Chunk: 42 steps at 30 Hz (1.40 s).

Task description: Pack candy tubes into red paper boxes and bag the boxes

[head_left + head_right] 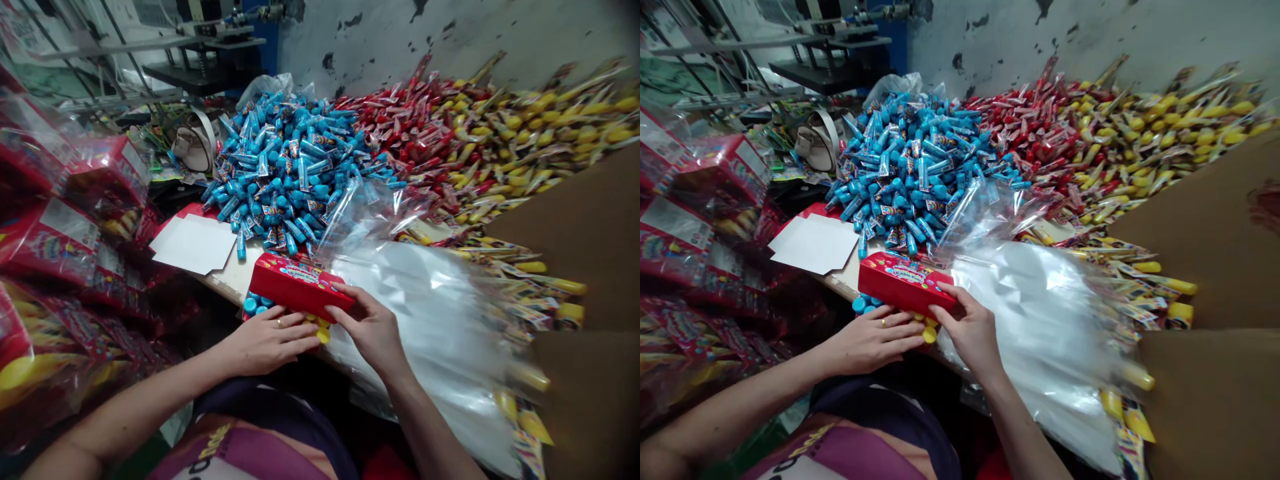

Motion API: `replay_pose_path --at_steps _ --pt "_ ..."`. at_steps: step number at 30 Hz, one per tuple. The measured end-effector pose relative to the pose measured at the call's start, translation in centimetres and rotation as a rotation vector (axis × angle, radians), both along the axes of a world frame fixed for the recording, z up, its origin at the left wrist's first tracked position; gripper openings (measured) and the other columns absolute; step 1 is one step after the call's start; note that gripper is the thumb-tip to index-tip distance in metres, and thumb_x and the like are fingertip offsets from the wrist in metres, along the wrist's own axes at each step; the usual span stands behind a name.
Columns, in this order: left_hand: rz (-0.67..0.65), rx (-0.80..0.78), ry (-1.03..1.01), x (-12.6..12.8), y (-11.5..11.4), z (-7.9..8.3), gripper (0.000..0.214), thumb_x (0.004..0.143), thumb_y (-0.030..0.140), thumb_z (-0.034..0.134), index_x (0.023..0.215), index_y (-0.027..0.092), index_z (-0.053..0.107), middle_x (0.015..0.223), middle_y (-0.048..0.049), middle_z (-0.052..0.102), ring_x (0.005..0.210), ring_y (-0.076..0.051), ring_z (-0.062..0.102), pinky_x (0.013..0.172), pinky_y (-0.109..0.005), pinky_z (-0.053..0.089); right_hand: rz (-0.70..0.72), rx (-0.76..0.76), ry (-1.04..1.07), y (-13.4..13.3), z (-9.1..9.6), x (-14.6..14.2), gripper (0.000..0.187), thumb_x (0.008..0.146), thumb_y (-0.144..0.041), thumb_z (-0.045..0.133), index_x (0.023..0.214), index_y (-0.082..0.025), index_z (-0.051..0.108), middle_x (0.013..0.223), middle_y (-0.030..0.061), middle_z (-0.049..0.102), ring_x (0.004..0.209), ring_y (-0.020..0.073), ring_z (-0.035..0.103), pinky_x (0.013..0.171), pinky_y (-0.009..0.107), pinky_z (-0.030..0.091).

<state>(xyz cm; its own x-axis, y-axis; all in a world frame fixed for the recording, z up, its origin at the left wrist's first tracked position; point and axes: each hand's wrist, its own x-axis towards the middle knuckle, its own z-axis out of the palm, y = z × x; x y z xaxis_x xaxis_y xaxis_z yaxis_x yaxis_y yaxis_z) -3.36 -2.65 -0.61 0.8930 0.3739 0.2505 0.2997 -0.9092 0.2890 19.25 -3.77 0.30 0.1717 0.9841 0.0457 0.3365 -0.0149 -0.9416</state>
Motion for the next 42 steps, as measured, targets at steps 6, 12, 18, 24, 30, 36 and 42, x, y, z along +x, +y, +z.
replay_pose_path --at_steps 6,12,18,24,30,36,42 --pt "-0.046 0.124 0.026 -0.7 -0.8 -1.0 0.039 0.097 0.033 0.045 0.133 0.021 0.051 0.139 -0.004 0.054 0.132 -0.018 0.046 0.114 -0.032 0.024 0.022 -0.019 -0.083 -0.9 -0.7 0.2 0.038 0.073 -0.041 0.071 0.106 -0.022 0.071 0.099 0.005 0.073 0.08 0.0209 0.069 0.072 0.033 0.056" --pt "-0.043 0.166 0.014 -1.2 -1.5 -1.1 0.035 0.097 0.03 0.045 0.13 0.022 0.055 0.142 -0.001 0.051 0.13 -0.018 0.048 0.115 -0.032 0.022 0.007 0.049 -0.204 -1.7 -1.1 -0.3 0.035 0.077 -0.042 0.067 0.106 -0.023 0.07 0.097 0.0047 0.074 0.075 0.0207 0.069 0.072 0.034 0.056" --pt "-0.035 0.129 -0.04 -1.0 -1.4 -0.7 0.034 0.095 0.03 0.048 0.127 0.02 0.056 0.137 -0.0066 0.057 0.128 -0.02 0.051 0.111 -0.034 0.032 -0.008 0.042 -0.26 -2.1 -1.1 -0.7 0.034 0.078 -0.043 0.065 0.104 -0.022 0.069 0.091 0.0041 0.074 0.06 0.0164 0.065 0.061 0.03 0.055" --pt "0.323 0.136 -0.399 -3.3 -1.5 -0.2 0.034 0.087 0.022 0.058 0.121 0.019 0.057 0.114 -0.0117 0.068 0.113 -0.023 0.061 0.095 -0.036 0.048 -0.016 0.056 -0.318 -2.3 -1.2 -0.8 0.035 0.078 -0.045 0.064 0.104 -0.021 0.069 0.09 0.004 0.073 0.063 0.0169 0.064 0.06 0.029 0.053" --pt "0.972 -0.374 -0.707 -3.9 -1.7 -2.8 0.021 0.086 0.025 0.06 0.105 0.019 0.056 0.096 -0.0052 0.063 0.091 -0.018 0.063 0.082 -0.031 0.052 -0.006 0.072 -0.343 -2.3 -1.3 -0.9 0.035 0.079 -0.047 0.063 0.103 -0.021 0.07 0.086 0.0025 0.073 0.06 0.0147 0.061 0.058 0.027 0.052" --pt "0.987 -0.503 -0.827 -3.6 -2.7 -4.1 0.029 0.087 0.026 0.06 0.114 0.021 0.05 0.095 -0.0032 0.06 0.089 -0.016 0.061 0.085 -0.03 0.049 0.04 0.101 -0.43 -2.5 -1.9 -0.5 0.031 0.084 -0.043 0.061 0.105 -0.022 0.069 0.091 0.0034 0.072 0.068 0.0169 0.065 0.063 0.029 0.054" --pt "0.71 -0.169 -0.485 -4.7 0.3 -1.6 0.049 0.088 0.041 0.057 0.134 0.026 0.048 0.139 -0.0114 0.046 0.13 -0.029 0.043 0.108 -0.045 0.033 0.167 0.209 -0.617 -2.5 -1.7 0.7 0.032 0.092 -0.045 0.051 0.112 -0.027 0.069 0.089 0.0059 0.066 0.08 0.0205 0.063 0.071 0.034 0.053"
